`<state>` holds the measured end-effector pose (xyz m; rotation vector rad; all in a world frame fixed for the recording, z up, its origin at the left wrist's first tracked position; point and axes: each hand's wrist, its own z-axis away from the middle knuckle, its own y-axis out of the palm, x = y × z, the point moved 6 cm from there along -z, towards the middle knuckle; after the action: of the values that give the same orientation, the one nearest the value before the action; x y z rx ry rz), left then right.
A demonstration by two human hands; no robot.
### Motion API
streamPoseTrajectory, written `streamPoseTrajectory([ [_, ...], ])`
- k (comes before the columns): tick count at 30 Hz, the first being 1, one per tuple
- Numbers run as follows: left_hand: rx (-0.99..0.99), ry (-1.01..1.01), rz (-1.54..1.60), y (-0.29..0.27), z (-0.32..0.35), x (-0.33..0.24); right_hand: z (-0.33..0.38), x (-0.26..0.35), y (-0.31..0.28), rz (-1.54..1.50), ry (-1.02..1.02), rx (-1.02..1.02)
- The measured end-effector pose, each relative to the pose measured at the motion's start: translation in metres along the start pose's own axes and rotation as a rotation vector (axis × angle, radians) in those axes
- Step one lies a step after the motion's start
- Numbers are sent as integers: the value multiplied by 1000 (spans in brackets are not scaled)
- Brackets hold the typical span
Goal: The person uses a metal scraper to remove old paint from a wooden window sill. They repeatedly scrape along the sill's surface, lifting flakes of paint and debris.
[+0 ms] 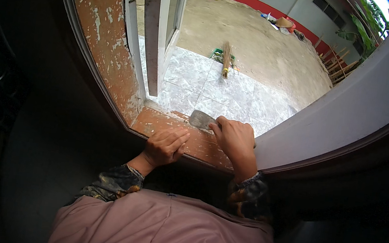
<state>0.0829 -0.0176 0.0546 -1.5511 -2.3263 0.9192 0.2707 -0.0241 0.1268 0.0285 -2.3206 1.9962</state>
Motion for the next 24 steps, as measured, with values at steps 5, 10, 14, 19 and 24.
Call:
streamPoseTrajectory([
  [5, 2, -15, -18, 2, 2, 0, -9, -1, 12, -39, -12, 17],
  [10, 7, -5, -7, 1, 1, 1, -15, -9, 25, -23, 50, 15],
  [14, 3, -5, -16, 1, 0, 0, -18, 2, 29, -93, -5, -12],
  [19, -1, -11, 3, -2, -4, -1, -15, 7, 25, -152, 11, -38],
  [24, 110, -84, 108, 2, -14, 6, -11, 2, 22, -112, 44, -6],
])
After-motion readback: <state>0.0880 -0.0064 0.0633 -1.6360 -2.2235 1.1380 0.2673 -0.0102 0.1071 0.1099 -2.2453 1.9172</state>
